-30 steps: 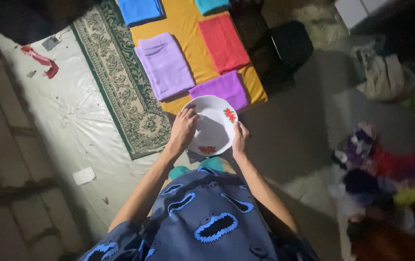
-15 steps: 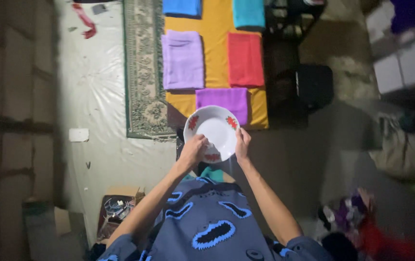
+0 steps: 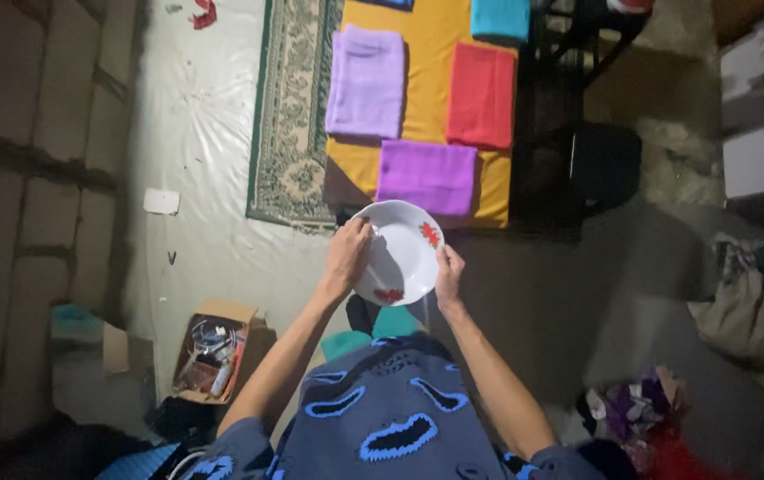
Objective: The recorder wipes a bowl with a cloth and places it on a table along with a fork and spoon.
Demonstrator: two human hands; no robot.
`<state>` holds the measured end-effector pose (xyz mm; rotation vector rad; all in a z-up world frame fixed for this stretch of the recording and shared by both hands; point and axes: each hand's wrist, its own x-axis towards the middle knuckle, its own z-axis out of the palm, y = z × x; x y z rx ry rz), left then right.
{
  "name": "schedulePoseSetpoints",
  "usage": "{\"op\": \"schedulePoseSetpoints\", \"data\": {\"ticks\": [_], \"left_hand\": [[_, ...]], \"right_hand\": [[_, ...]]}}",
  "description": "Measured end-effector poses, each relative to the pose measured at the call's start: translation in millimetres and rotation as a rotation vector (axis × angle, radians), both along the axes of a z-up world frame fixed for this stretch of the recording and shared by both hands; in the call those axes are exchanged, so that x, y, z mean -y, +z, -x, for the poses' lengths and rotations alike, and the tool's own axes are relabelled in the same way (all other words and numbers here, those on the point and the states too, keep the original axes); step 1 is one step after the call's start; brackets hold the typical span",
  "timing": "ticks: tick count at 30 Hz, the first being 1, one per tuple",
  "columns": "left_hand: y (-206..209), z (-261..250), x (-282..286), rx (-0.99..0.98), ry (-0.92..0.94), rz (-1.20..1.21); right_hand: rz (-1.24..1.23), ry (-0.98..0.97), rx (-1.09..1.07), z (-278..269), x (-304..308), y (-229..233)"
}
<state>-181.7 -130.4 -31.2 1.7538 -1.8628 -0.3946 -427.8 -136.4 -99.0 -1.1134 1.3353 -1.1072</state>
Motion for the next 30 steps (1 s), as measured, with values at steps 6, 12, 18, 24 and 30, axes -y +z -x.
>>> {"op": "schedulePoseSetpoints", "data": {"ticks": [6,12,18,24,30], "left_hand": [[-5,11,-13,-0.127,-0.171,0.124],[-32,14,23,-0.368,0.276,-0.111],[-101,47,90,-0.510,0.041,-0.281],[-149,55,118,-0.397,0.064,-0.385],[-161,40,142,-0.266,0.094,-0.302]], "right_hand": [[0.039,-0.084,0.009,44,31,-16],[-0.075,-0.104,0.096,88,92,-13],[-0.145,-0.030,0.031,123,145,-90],[-0.319,0.081,0.057,108,197,-91],[-0.331,0.263,-0.426,89,235,-78]]}}
